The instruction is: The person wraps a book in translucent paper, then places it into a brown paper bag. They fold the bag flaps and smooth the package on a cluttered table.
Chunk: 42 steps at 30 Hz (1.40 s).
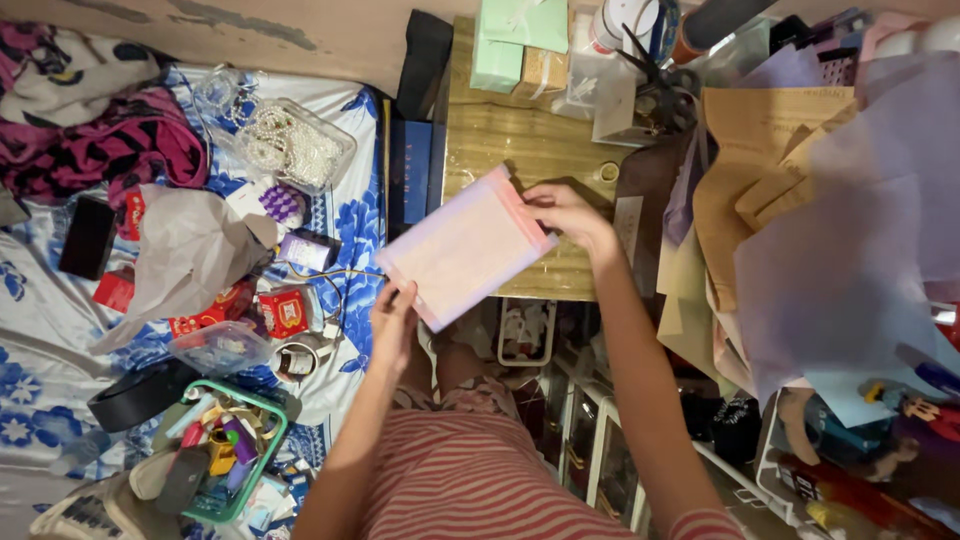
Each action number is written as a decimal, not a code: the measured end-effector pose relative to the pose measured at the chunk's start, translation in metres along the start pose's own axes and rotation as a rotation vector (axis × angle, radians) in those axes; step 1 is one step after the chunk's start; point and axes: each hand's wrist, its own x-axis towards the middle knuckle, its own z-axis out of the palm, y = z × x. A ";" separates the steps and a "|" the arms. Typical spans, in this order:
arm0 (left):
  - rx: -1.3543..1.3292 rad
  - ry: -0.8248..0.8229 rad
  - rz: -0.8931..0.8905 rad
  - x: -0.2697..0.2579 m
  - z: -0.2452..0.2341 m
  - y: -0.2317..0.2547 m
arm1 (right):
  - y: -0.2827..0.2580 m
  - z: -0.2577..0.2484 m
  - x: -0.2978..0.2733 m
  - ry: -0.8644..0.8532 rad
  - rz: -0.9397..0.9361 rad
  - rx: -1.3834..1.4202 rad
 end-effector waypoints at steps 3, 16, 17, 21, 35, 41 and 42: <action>0.118 -0.042 0.016 0.016 0.012 0.032 | 0.000 0.002 -0.023 0.055 0.059 0.251; 0.263 -0.152 0.004 0.120 0.081 0.068 | 0.068 0.030 -0.040 0.662 -0.028 0.599; 0.280 -0.159 -0.010 0.124 0.086 0.068 | 0.074 0.028 -0.038 0.711 -0.018 0.581; 0.459 -0.111 -0.088 0.135 0.096 0.066 | 0.092 0.021 -0.034 0.797 -0.069 0.559; 0.670 -0.149 -0.102 0.154 0.096 0.071 | 0.091 -0.001 -0.017 0.771 0.136 0.040; 0.729 -0.154 -0.135 0.161 0.091 0.071 | 0.095 0.004 -0.028 0.755 0.090 0.065; 0.721 -0.164 -0.129 0.161 0.087 0.069 | 0.093 0.008 -0.031 0.758 0.117 0.047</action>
